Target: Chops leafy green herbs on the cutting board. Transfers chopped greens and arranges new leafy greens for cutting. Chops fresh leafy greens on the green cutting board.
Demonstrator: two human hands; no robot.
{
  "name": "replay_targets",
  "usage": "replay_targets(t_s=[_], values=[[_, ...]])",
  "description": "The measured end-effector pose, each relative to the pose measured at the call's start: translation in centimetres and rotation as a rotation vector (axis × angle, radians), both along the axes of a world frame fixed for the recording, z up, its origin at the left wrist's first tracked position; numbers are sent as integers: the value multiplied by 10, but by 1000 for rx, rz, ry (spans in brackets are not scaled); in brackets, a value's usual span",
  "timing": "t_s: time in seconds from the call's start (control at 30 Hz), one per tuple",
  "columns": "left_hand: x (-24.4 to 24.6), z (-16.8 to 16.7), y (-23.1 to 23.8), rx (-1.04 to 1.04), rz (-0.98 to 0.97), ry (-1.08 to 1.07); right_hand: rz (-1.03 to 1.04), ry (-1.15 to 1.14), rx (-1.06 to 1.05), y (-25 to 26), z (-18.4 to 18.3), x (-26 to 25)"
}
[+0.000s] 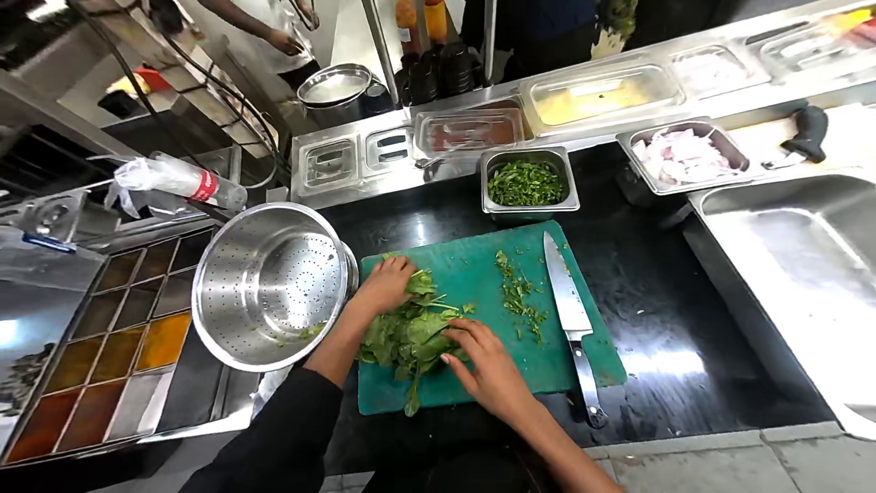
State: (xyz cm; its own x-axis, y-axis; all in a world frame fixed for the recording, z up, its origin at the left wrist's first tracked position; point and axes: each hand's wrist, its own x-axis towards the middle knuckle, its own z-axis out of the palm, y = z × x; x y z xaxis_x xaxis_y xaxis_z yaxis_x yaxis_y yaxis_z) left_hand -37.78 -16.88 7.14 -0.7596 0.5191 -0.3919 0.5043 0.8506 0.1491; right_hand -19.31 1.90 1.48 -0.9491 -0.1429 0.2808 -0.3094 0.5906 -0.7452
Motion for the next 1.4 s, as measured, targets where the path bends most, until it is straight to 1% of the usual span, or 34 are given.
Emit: replay_targets(t_s=[0.03, 0.1, 0.17, 0.2, 0.27, 0.33, 0.4, 0.43, 0.47, 0.53, 0.6, 0.73, 0.83, 0.93, 0.97, 1.0, 1.07, 1.13, 1.2, 1.27, 1.33, 1.37, 1.4], values=[[3, -2, -2, 38, 34, -18, -9, -1, -2, 3, 2, -2], [8, 6, -6, 160, 85, -31, -46, -20, -20, 13, 7, -6], [15, 14, -10, 254, 69, 1, -62, -39, -20, 23, 10, -12], [19, 15, -9, 256, 33, 29, -38, -49, 2, 27, 12, -17], [28, 8, -5, 152, -14, 40, 92, -91, 93, 25, 19, -31], [34, -9, -4, 34, 37, 8, 262, -199, 252, 11, 25, -45], [29, -24, -9, 22, 91, 29, 390, -357, 436, -5, 24, -57], [25, -28, -12, 41, 91, 42, 409, -400, 483, -12, 20, -59], [21, -31, -14, 58, 85, 56, 404, -391, 498, -15, 15, -59], [13, -32, -15, 70, 86, 80, 389, -286, 493, -14, 4, -55], [5, -30, -13, 61, 100, 78, 416, -226, 512, -10, 0, -48], [-1, -21, -9, 91, 120, 115, 394, -204, 539, -5, 1, -33], [8, -1, -1, 155, 125, 141, 385, -261, 521, -4, 7, -33], [38, 12, 3, 372, 31, 203, 457, -461, 474, 10, 33, -37], [51, 15, 5, 412, 45, 155, 462, -515, 428, 20, 43, -38], [63, 18, 7, 396, 95, 41, 456, -550, 366, 32, 53, -40], [77, 17, 14, 255, 205, -231, 400, -557, 244, 57, 60, -47], [88, 9, 21, 155, 222, -363, 298, -501, 162, 74, 57, -52], [100, 10, 30, 142, 170, -406, 234, -477, 125, 82, 52, -56], [116, 8, 40, 86, 67, -381, 242, -481, 65, 85, 41, -56], [125, -2, 47, 54, -12, -313, 226, -405, -55, 86, 18, -58], [127, -9, 49, 47, -35, -264, 186, -339, -60, 85, 5, -61], [126, -14, 48, 41, -55, -233, 153, -287, -10, 82, -3, -64]])
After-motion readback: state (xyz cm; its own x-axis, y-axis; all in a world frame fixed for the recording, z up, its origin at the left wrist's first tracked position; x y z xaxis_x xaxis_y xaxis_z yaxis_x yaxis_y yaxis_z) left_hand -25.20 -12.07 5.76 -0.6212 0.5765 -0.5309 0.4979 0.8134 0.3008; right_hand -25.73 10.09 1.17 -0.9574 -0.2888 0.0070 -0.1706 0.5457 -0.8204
